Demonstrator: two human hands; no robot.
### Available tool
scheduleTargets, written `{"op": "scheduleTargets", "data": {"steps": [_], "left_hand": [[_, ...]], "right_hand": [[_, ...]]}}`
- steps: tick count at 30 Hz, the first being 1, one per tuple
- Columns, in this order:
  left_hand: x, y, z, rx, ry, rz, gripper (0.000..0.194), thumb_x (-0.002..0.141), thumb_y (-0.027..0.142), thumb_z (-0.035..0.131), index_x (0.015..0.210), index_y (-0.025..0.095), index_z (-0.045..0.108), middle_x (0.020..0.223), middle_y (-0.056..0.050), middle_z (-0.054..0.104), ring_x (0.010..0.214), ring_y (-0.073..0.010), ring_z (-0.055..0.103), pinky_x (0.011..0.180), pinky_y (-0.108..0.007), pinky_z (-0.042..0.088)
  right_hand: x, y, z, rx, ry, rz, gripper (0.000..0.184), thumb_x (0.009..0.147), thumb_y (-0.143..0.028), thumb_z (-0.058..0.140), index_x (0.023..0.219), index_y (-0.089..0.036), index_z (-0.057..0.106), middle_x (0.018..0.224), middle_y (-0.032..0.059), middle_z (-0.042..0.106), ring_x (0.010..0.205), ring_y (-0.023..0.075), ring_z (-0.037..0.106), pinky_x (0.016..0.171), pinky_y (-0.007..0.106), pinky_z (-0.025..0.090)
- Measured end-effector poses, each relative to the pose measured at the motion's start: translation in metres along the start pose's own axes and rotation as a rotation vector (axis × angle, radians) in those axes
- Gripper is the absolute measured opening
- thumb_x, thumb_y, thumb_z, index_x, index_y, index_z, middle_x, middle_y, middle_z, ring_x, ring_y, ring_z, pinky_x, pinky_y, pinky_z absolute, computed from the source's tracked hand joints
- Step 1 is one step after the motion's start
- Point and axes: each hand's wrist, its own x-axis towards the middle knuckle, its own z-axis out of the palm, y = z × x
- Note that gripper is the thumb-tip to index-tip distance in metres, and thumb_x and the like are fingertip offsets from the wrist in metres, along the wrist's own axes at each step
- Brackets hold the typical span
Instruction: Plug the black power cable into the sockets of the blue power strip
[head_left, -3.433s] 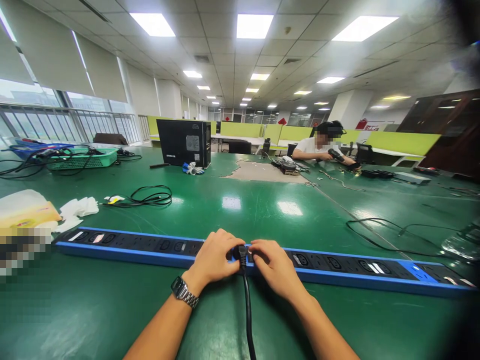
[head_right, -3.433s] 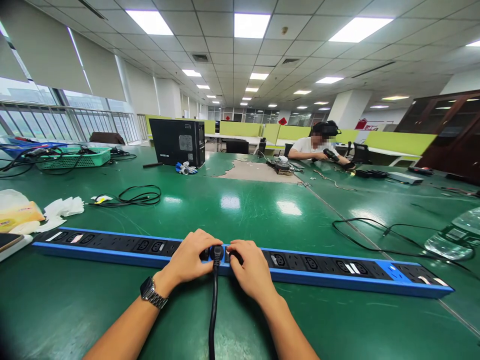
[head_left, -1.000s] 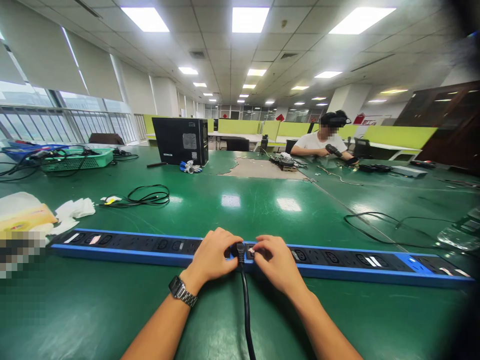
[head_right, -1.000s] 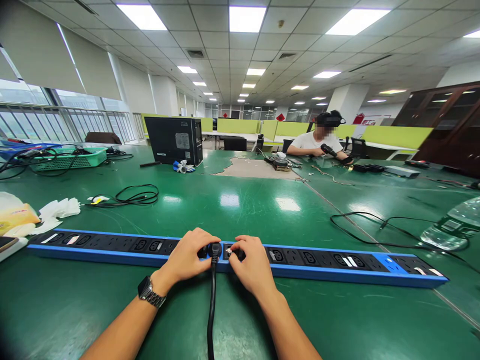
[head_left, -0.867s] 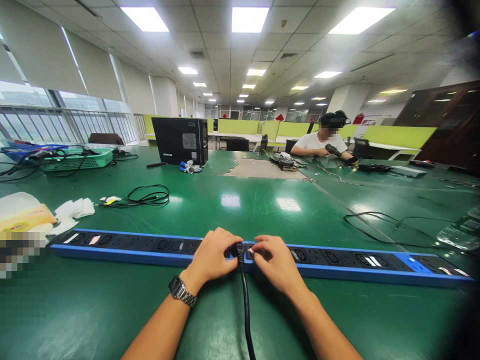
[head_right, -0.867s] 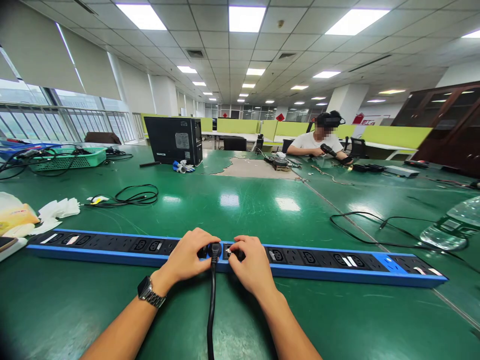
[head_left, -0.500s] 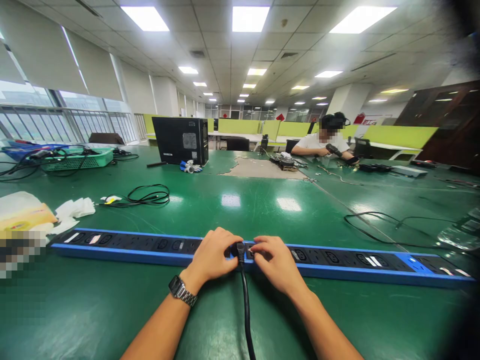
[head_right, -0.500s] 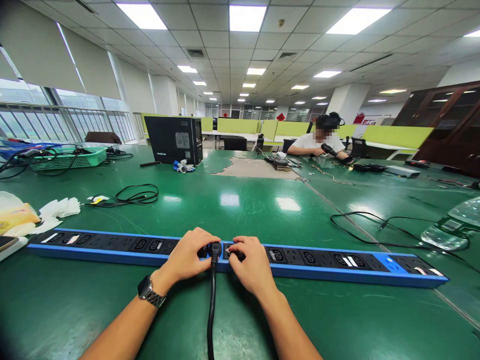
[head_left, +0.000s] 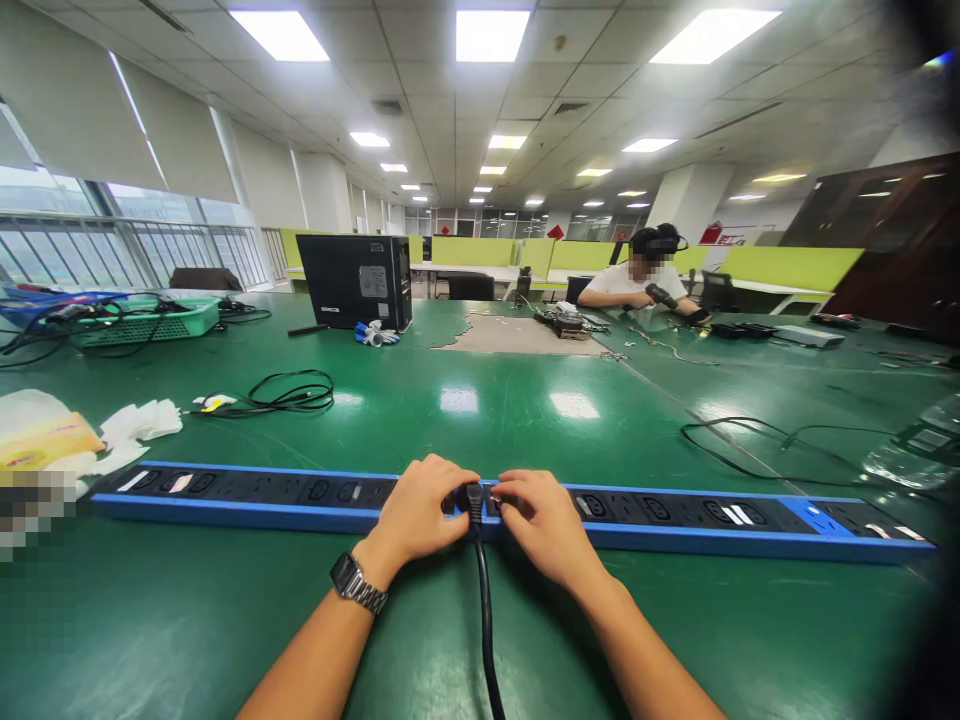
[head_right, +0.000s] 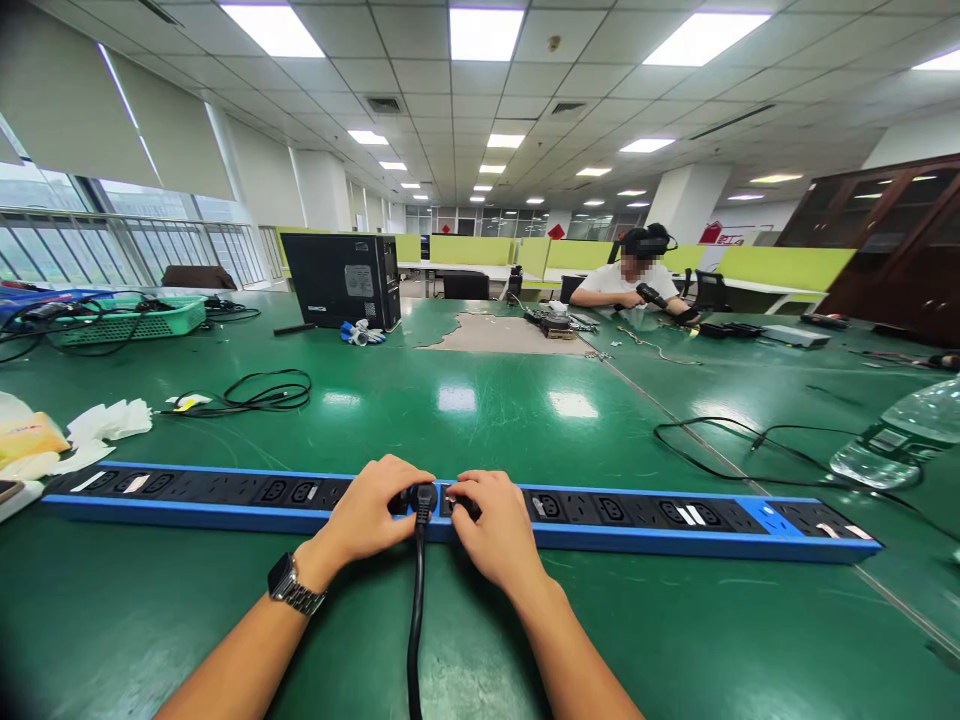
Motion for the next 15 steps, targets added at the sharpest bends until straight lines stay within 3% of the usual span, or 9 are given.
{"op": "scheduleTargets", "data": {"steps": [15], "left_hand": [[-0.0004, 0.0002, -0.0001, 0.021, -0.014, -0.006, 0.033, 0.077, 0.017, 0.064, 0.109, 0.025, 0.065, 0.103, -0.001, 0.070, 0.096, -0.0226, 0.057, 0.083, -0.035, 0.042]], "right_hand": [[-0.0010, -0.0028, 0.0001, -0.014, 0.003, -0.003, 0.022, 0.080, -0.021, 0.054, 0.090, -0.025, 0.072, 0.108, 0.0051, 0.070, 0.105, 0.0241, 0.057, 0.095, 0.045, 0.041]]}}
